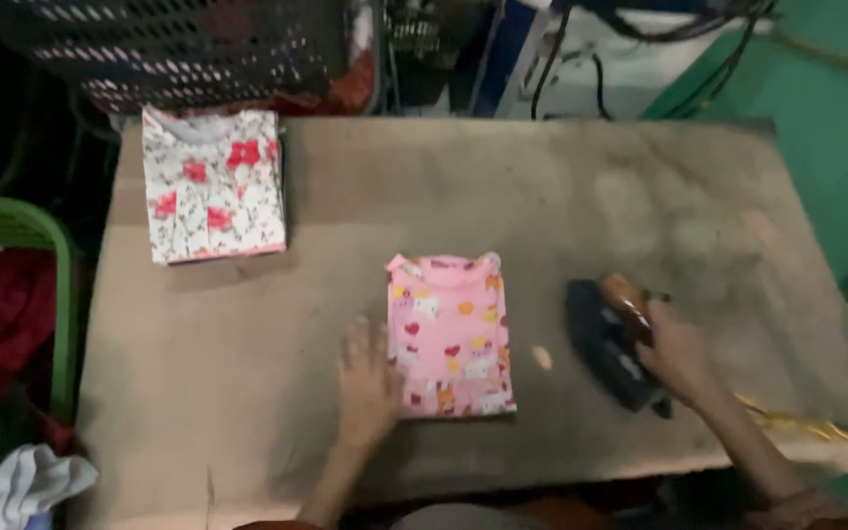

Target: The person irons and folds a floral shirt and a pink dress by hand on an ironing board using an iron.

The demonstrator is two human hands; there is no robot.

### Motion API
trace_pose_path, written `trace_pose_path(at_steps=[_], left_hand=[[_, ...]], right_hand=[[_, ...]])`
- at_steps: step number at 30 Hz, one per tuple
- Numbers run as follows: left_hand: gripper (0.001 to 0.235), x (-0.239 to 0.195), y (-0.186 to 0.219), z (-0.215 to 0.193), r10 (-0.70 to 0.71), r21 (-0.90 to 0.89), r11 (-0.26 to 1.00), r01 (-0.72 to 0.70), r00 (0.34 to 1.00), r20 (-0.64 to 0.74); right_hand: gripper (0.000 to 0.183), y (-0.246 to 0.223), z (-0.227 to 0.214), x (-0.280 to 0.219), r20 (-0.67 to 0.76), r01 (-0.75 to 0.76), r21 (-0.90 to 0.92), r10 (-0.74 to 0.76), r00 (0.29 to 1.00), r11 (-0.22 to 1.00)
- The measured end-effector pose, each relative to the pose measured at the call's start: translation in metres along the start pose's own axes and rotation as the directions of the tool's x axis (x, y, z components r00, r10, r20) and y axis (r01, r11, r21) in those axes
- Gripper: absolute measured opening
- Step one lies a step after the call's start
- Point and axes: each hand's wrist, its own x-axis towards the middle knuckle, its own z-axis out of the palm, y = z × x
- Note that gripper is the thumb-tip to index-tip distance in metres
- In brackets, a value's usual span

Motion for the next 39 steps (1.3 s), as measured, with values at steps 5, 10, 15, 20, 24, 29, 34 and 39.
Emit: trace_pose_path(at_steps=[5,10,15,20,24,29,34,39], left_hand=[[0.061,-0.016,-0.026,-0.064,-0.098,-0.171,0.984,0.054,0.961,-0.260],[0.049,-0.032,-0.044,-0.100,-0.169,-0.171,0.979,0.109,0.902,-0.397],[0.048,-0.072,-0.061,-0.117,-0.240,-0.170,0.968,0.183,0.873,-0.425],[0.046,-0.116,-0.078,-0.115,-0.330,-0.210,0.941,0.266,0.859,-0.392],[0.042,-0.126,-0.094,-0.108,-0.254,-0.155,0.966,0.206,0.862,-0.439],[0.043,-0.122,-0.104,-0.090,-0.236,-0.130,0.972,0.198,0.850,-0.472],[0.045,-0.112,-0.131,-0.050,-0.204,-0.148,0.978,0.150,0.854,-0.479],[0.048,-0.064,-0.125,-0.040,-0.210,-0.130,0.977,0.169,0.868,-0.450]], right_hand=[[0.038,-0.157,0.013,-0.028,0.298,0.025,0.153,-0.070,0.952,0.988],[0.029,-0.265,0.017,-0.063,0.158,0.518,0.230,-0.557,0.815,0.824],[0.021,-0.304,0.014,-0.034,0.259,0.396,0.128,-0.416,0.872,0.909],[0.036,-0.301,0.000,0.029,-0.144,0.472,0.068,-0.459,0.877,0.879],[0.037,-0.286,-0.010,0.032,-0.019,0.334,0.096,-0.333,0.943,0.938],[0.044,-0.239,0.010,0.029,0.014,0.175,0.074,-0.177,0.984,0.982],[0.027,-0.155,0.042,0.034,-0.061,0.155,0.102,-0.149,0.987,0.983],[0.032,-0.073,0.058,0.050,-0.018,0.030,0.110,-0.028,0.999,0.994]])
